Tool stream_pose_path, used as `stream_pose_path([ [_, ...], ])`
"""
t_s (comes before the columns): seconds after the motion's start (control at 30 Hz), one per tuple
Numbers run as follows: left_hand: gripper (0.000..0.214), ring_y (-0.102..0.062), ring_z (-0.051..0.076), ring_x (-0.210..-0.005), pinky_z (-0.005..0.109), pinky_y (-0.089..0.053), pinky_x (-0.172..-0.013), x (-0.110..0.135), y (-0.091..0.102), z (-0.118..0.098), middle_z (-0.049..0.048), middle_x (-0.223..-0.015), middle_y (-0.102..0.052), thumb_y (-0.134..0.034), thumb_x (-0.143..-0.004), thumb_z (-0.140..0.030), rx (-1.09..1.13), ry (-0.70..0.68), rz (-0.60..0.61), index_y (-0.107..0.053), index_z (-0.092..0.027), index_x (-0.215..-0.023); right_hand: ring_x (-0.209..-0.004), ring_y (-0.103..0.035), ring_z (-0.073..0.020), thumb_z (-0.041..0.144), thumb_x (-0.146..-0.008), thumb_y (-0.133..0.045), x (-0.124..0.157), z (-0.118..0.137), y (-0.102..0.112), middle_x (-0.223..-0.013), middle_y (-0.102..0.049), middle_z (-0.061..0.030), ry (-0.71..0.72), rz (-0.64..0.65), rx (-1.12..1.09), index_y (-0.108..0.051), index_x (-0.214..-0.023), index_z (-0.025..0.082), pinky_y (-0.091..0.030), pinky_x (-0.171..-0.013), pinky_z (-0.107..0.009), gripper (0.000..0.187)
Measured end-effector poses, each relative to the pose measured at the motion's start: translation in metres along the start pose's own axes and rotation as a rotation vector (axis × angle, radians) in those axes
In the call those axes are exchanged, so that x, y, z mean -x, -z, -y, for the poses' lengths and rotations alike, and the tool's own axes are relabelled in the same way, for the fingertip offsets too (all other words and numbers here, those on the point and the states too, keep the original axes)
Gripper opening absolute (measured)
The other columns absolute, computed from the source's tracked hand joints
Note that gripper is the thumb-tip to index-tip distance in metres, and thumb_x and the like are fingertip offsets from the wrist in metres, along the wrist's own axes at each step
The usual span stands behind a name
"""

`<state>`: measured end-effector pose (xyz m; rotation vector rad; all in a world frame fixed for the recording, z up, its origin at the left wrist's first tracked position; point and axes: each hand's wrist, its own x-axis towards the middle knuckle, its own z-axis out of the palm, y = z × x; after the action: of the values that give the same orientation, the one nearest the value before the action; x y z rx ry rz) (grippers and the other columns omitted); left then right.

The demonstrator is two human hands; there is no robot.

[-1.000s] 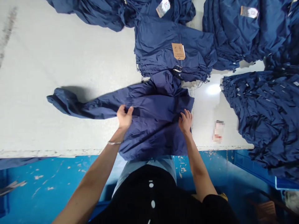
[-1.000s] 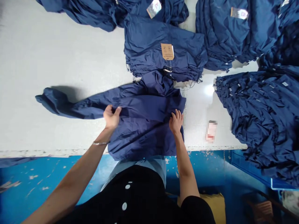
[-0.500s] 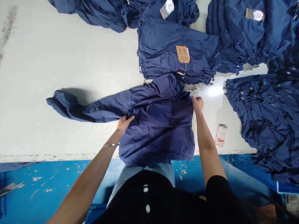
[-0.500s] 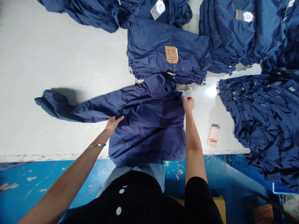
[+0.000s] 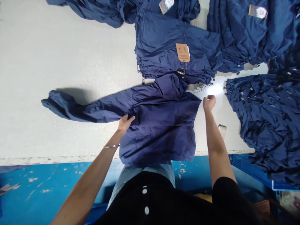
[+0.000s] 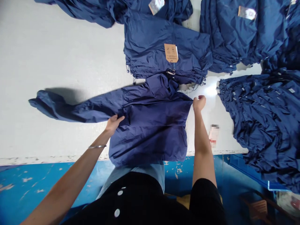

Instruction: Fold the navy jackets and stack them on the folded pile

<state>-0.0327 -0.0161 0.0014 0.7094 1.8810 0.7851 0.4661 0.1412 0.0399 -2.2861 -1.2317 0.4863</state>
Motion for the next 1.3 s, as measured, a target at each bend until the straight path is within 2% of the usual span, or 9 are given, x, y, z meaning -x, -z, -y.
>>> stream_pose_path([
  [0.07,0.032,-0.060,0.020,-0.072,0.030,-0.050,-0.068,0.001,-0.007,-0.004,0.0002,-0.070,-0.062,-0.076,-0.071,-0.048,-0.025,-0.057,-0.034,-0.064,-0.019,-0.077,-0.106,-0.068,-0.0268,0.021,-0.092,-0.051,0.046,0.000,-0.014,-0.111,-0.070,-0.0169,0.167,0.028,0.113,-0.068,-0.106,0.015,-0.054,-0.103,-0.046,0.023],
  [0.17,0.026,-0.064,0.023,-0.077,0.033,-0.053,-0.075,-0.003,-0.014,-0.005,0.0020,-0.071,-0.062,-0.071,-0.078,-0.044,-0.227,-0.112,-0.173,-0.063,-0.020,-0.077,-0.137,-0.056,-0.0315,0.032,-0.098,-0.051,0.114,-0.013,-0.039,-0.141,-0.066,-0.0183,0.514,0.308,0.237,-0.070,-0.126,0.017,-0.039,-0.122,-0.054,0.037],
  [0.27,0.017,-0.069,0.029,-0.087,0.038,-0.056,-0.085,-0.010,-0.016,0.001,0.0070,-0.080,-0.068,-0.066,-0.082,-0.036,-0.350,-0.091,-0.263,-0.067,-0.019,-0.085,-0.157,-0.032,-0.0376,0.043,-0.101,-0.050,0.144,-0.035,-0.055,-0.168,-0.044,-0.0169,0.525,0.346,0.364,-0.057,-0.152,0.020,-0.020,-0.128,-0.069,0.056],
  [0.37,0.034,-0.071,0.030,-0.101,0.042,-0.056,-0.097,-0.005,-0.013,0.012,0.0121,-0.101,-0.074,-0.058,-0.087,-0.028,-0.347,-0.107,-0.255,-0.069,-0.016,-0.117,-0.162,-0.024,-0.0379,0.047,-0.103,-0.046,0.143,-0.048,-0.056,-0.174,-0.035,-0.0155,0.483,0.357,0.422,-0.047,-0.161,0.021,-0.016,-0.127,-0.073,0.064],
  [0.5,0.061,-0.050,0.035,-0.146,0.051,-0.038,-0.126,0.027,-0.024,0.013,0.0230,-0.153,-0.055,-0.051,-0.096,-0.027,-0.505,-0.440,-0.281,-0.049,-0.011,-0.155,-0.164,-0.021,-0.0366,0.047,-0.106,-0.043,0.149,-0.037,-0.057,-0.175,-0.032,-0.0164,0.568,0.336,0.410,-0.047,-0.162,0.018,-0.011,-0.131,-0.068,0.064],
  [0.67,0.060,-0.026,0.034,-0.164,0.057,-0.015,-0.135,0.048,-0.077,-0.007,0.0144,-0.171,-0.040,-0.044,-0.103,-0.028,-0.762,-0.772,0.107,-0.047,-0.017,-0.162,-0.165,-0.017,-0.0373,0.051,-0.108,-0.040,0.183,0.001,-0.094,-0.177,-0.029,-0.0113,0.733,0.396,0.385,-0.045,-0.165,0.024,-0.009,-0.131,-0.069,0.063],
  [0.83,0.066,-0.017,0.031,-0.167,0.055,-0.013,-0.136,0.021,-0.096,0.000,0.0102,-0.180,-0.022,-0.046,-0.105,-0.038,-0.907,-0.655,0.136,-0.040,-0.018,-0.168,-0.165,-0.012,-0.0407,0.054,-0.108,-0.041,0.195,0.013,-0.130,-0.179,-0.024,-0.0080,0.741,0.442,0.451,-0.040,-0.167,0.029,-0.012,-0.128,-0.074,0.065],
  [1.13,0.073,-0.013,0.032,-0.168,0.053,-0.011,-0.136,0.007,-0.092,0.012,0.0110,-0.181,-0.016,-0.049,-0.104,-0.044,-0.892,-0.558,0.075,-0.035,-0.017,-0.170,-0.164,-0.015,-0.0425,0.053,-0.107,-0.043,0.191,0.005,-0.134,-0.178,-0.028,-0.0085,0.768,0.390,0.449,-0.043,-0.166,0.028,-0.015,-0.127,-0.074,0.064],
  [1.3,0.063,-0.029,0.036,-0.162,0.055,-0.026,-0.131,0.016,-0.048,0.012,0.0159,-0.174,-0.033,-0.059,-0.098,-0.037,-0.813,-0.606,0.128,-0.054,-0.018,-0.157,-0.161,-0.021,-0.0416,0.049,-0.104,-0.048,0.188,0.008,-0.131,-0.176,-0.032,-0.0092,0.741,0.413,0.437,-0.047,-0.163,0.028,-0.021,-0.126,-0.074,0.063],
])
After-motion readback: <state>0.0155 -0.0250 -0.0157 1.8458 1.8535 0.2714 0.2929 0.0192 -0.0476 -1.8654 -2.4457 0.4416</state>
